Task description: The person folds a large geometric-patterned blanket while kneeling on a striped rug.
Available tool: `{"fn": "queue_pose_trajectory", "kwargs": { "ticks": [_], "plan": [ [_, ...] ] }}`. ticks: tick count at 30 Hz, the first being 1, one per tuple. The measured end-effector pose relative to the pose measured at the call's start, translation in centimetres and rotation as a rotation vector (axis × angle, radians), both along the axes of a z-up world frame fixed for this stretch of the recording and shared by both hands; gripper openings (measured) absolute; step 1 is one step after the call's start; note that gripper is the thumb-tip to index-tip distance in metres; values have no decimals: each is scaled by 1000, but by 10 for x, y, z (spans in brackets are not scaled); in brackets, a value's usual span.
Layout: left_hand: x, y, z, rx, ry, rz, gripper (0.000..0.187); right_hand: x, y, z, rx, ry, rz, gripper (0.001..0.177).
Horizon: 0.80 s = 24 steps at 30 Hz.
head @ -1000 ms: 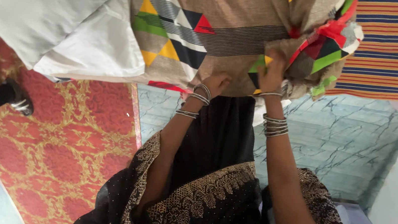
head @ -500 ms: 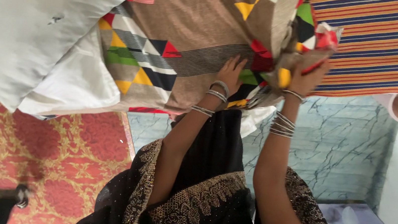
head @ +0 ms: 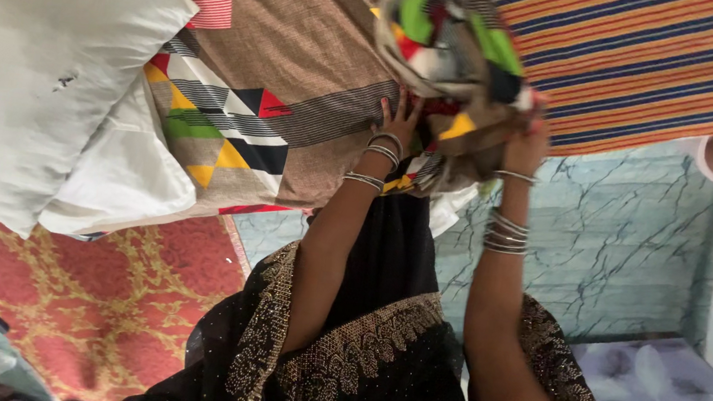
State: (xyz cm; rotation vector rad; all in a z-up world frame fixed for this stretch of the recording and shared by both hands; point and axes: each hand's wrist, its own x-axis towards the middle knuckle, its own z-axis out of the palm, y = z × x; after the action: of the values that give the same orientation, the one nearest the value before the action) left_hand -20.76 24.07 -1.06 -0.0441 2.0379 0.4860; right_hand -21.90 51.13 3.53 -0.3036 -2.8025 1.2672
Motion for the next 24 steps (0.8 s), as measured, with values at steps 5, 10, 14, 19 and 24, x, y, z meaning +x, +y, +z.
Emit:
{"fn": "queue_pose_trajectory", "kwargs": {
  "ticks": [5,10,14,19,24],
  "plan": [
    [9,7,14,-58,92,-9,135,1,101,7,-97,4,-452,36],
    [-2,11,52,-92,12,-60,149,13,118,2,19,128,-636,39],
    [-16,26,64,-198,-107,-112,160,37,55,25,527,218,-419,46],
    [-19,28,67,-226,-130,-114,159,41,-64,35,389,258,-30,31],
    [-14,27,65,-230,-69,-97,157,60,-123,16,129,-140,500,49]
  ]
}}
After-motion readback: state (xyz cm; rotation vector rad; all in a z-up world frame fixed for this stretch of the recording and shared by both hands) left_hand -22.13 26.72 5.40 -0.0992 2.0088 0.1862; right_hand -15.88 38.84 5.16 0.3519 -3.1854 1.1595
